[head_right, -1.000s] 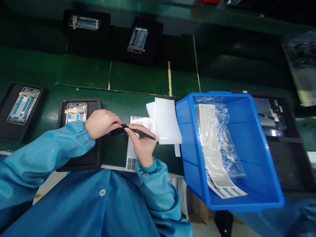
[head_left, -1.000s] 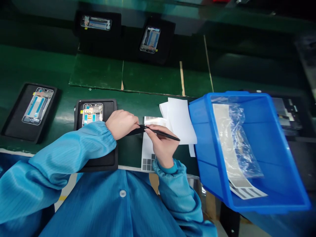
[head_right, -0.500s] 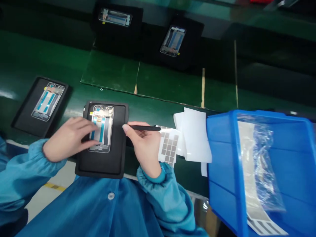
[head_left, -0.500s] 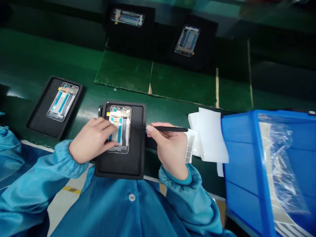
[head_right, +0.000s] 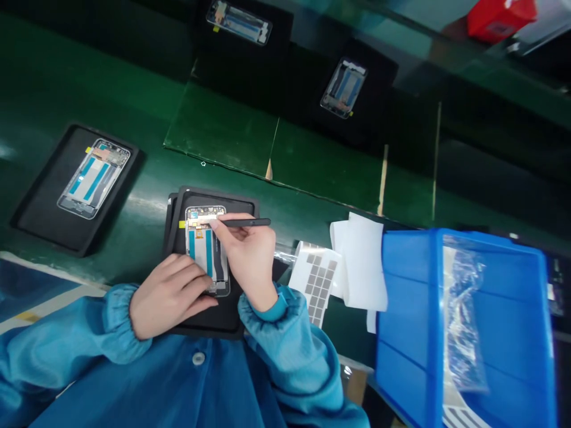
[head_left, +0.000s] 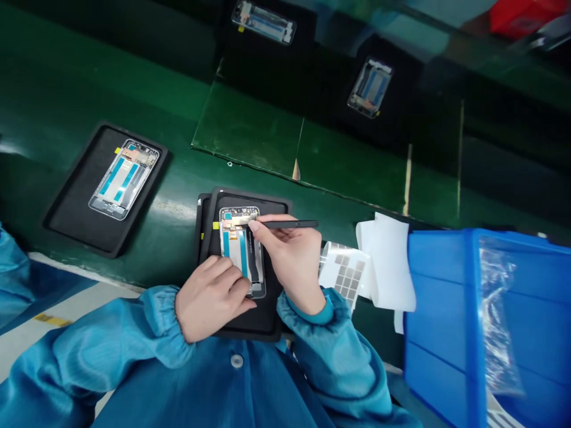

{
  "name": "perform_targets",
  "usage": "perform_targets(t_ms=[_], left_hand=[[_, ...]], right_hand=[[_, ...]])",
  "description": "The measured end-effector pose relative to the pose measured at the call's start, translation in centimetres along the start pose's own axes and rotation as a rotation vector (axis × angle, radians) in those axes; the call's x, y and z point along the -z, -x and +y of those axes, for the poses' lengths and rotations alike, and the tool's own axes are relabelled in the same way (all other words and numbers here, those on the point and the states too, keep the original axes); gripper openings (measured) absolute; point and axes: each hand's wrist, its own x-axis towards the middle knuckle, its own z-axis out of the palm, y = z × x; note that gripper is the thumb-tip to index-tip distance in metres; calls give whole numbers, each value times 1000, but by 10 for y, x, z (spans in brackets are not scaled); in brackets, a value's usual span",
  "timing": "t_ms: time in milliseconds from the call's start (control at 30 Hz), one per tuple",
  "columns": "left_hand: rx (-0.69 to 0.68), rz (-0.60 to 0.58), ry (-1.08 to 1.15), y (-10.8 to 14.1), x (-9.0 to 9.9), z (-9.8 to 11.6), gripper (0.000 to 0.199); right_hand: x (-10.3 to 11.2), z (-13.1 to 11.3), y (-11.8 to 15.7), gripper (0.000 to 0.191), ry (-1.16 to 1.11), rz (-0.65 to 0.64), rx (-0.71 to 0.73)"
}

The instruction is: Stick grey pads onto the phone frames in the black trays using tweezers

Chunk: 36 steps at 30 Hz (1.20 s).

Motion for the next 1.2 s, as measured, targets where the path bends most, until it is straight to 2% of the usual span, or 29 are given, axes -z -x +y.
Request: perform_targets(t_ms=[100,200,300,567,1200], left_hand=[[75,84,-4,1,2,-9,22],[210,184,-122,2,5,-23,17],[284,201,-188,2,4,-35,22],[279,188,-196,0,2,-37,23],[279,170,-239,-1,3,-35,23]], right_hand=[[0,-2,-1,16,20,-25,-24],[0,-2,-2,17,33,-50,-31],[0,-3,-3,16,59,-80,-20],[1,-2,-6,18,94,-115,-22],[0,0,-6,16,109,-110,11]])
